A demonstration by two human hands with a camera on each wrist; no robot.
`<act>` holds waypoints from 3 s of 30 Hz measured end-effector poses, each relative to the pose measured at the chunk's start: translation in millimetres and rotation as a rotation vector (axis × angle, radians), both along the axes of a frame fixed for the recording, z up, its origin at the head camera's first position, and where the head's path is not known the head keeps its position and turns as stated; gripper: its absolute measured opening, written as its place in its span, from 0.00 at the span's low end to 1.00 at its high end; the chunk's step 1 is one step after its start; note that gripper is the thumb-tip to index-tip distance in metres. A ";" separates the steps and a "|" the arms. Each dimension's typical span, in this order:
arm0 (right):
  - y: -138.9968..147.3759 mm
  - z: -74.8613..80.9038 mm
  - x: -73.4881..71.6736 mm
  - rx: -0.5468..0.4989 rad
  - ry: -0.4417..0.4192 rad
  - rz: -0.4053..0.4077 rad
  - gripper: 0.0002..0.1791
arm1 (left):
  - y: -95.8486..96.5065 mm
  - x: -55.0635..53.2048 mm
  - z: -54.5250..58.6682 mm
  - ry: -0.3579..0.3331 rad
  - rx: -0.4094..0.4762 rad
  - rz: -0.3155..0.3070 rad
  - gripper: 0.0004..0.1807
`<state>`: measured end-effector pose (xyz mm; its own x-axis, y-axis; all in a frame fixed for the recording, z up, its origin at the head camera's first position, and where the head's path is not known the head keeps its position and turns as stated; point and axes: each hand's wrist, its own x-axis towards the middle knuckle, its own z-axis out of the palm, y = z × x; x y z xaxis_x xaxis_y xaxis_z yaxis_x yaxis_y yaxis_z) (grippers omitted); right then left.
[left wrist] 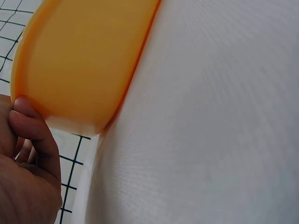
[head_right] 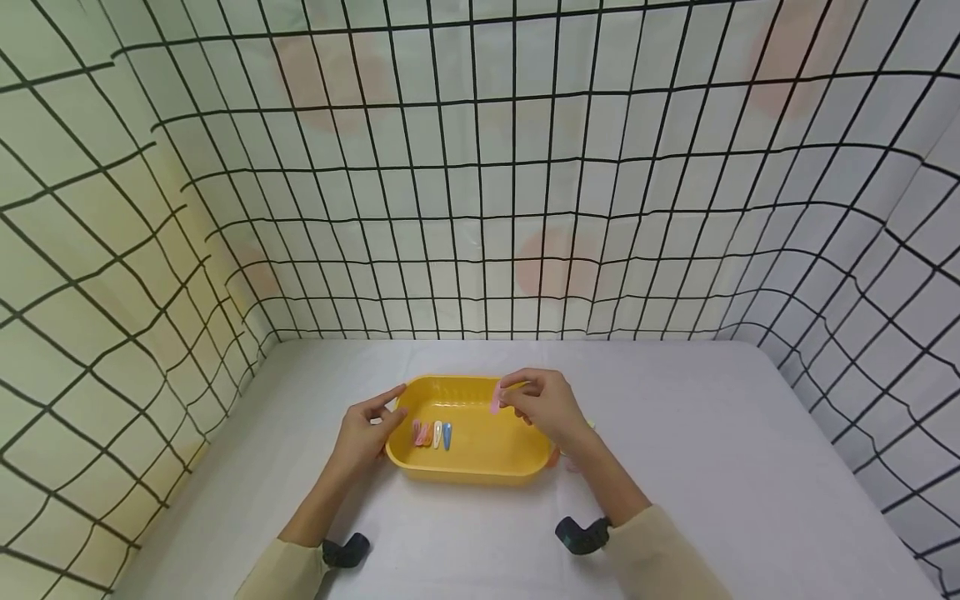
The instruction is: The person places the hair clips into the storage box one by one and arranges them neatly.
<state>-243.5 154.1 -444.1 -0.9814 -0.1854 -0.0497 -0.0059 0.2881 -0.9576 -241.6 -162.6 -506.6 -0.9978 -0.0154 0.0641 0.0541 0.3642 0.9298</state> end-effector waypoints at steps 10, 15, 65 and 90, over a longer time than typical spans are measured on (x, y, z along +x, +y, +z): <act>-21.9 -3.7 -1.5 0.027 0.008 -0.003 0.11 | 0.1 -0.2 -1.1 -0.003 -0.001 0.002 0.25; -32.9 -8.0 -5.5 0.037 -0.012 0.000 0.10 | -0.1 -1.0 -2.1 -0.004 -0.004 0.008 0.25; -76.6 -49.7 -18.1 0.349 -0.012 0.025 0.02 | 1.2 -3.4 -3.5 0.011 0.004 0.004 0.24; -75.7 -45.3 -14.3 0.279 -0.065 0.053 0.04 | 3.2 -4.6 -2.2 0.010 -0.009 0.008 0.24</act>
